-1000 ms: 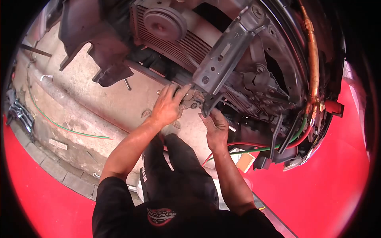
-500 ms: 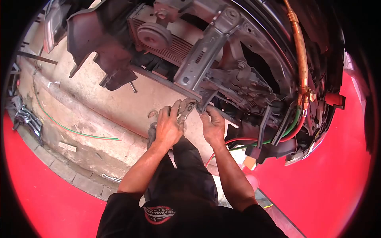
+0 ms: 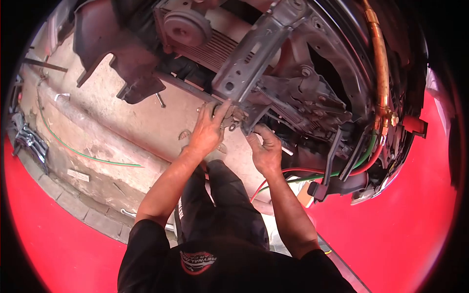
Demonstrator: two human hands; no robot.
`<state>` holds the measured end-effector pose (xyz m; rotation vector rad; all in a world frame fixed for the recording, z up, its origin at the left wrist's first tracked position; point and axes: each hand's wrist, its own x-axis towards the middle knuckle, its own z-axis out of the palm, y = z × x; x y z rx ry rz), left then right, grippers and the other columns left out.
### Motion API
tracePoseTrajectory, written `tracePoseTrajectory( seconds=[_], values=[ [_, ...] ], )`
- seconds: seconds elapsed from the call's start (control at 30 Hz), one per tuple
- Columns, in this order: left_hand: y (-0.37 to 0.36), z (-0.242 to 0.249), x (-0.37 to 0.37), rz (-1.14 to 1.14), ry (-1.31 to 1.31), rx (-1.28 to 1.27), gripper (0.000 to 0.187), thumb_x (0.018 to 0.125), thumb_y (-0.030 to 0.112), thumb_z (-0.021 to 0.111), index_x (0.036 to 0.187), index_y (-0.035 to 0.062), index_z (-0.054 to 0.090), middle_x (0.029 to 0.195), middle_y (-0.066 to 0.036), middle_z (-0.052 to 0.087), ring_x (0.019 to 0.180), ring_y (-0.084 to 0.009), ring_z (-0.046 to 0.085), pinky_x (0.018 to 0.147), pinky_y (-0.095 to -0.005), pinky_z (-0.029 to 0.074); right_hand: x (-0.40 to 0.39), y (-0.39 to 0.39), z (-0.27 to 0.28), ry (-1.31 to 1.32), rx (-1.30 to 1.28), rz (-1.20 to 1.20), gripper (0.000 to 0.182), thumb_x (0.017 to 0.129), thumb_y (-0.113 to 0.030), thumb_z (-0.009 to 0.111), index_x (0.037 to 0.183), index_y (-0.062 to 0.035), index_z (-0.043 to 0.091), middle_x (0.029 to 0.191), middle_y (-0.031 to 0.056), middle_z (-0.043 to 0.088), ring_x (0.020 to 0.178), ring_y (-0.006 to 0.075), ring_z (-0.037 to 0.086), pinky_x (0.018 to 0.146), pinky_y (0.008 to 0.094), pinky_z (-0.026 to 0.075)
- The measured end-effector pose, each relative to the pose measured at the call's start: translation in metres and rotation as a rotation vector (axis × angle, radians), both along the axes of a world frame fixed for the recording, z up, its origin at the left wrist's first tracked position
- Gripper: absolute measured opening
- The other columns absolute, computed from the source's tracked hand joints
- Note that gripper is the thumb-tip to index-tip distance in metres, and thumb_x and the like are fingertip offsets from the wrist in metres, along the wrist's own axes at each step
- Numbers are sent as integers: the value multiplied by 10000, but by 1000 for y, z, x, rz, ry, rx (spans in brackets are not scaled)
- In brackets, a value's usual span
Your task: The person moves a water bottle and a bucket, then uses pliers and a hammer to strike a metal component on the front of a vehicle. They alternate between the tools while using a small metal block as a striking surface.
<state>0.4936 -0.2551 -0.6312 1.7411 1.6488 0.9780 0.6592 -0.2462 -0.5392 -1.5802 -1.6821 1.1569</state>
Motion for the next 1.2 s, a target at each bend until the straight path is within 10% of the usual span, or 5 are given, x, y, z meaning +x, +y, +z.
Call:
tracePoseTrajectory(
  seconds=[0.47,0.6,0.87,0.97,1.2],
  values=[
    [5,6,3,29,-9,96,748,649,-32,647,1353,126,450,1090,-167,475,1042,-369,469,940,-456,409,-14,-30,8,-164,-145,-372,179,824,-160,735,882,7,708,820,91,693,759,134,621,727,261,478],
    [16,-5,-2,-53,-52,131,712,630,2,664,1308,102,471,1102,-156,496,1045,-362,473,935,-449,404,-12,-54,-20,92,-141,-165,243,833,-163,729,1004,1,677,1119,123,636,948,181,627,823,315,516],
    [-29,15,16,90,-65,-41,616,660,86,709,1228,39,475,1076,-178,534,1038,-377,492,921,-446,409,-20,-74,-72,-7,-441,68,673,726,-239,806,1289,-8,518,1336,186,498,1202,265,515,986,387,447],
    [-62,46,47,275,-93,-175,571,719,121,703,1228,18,465,1074,-203,546,1028,-393,504,909,-460,413,-7,-98,-55,338,-1073,178,828,734,-130,750,1417,-3,300,1356,175,449,1305,230,399,1043,380,392],
    [-71,76,67,416,5,-353,488,837,219,638,1232,-6,462,1067,-252,573,1014,-431,539,883,-480,430,55,-120,-10,576,-884,258,998,743,-78,714,1489,-14,54,1492,169,251,1374,300,287,1107,408,303]
  ],
)
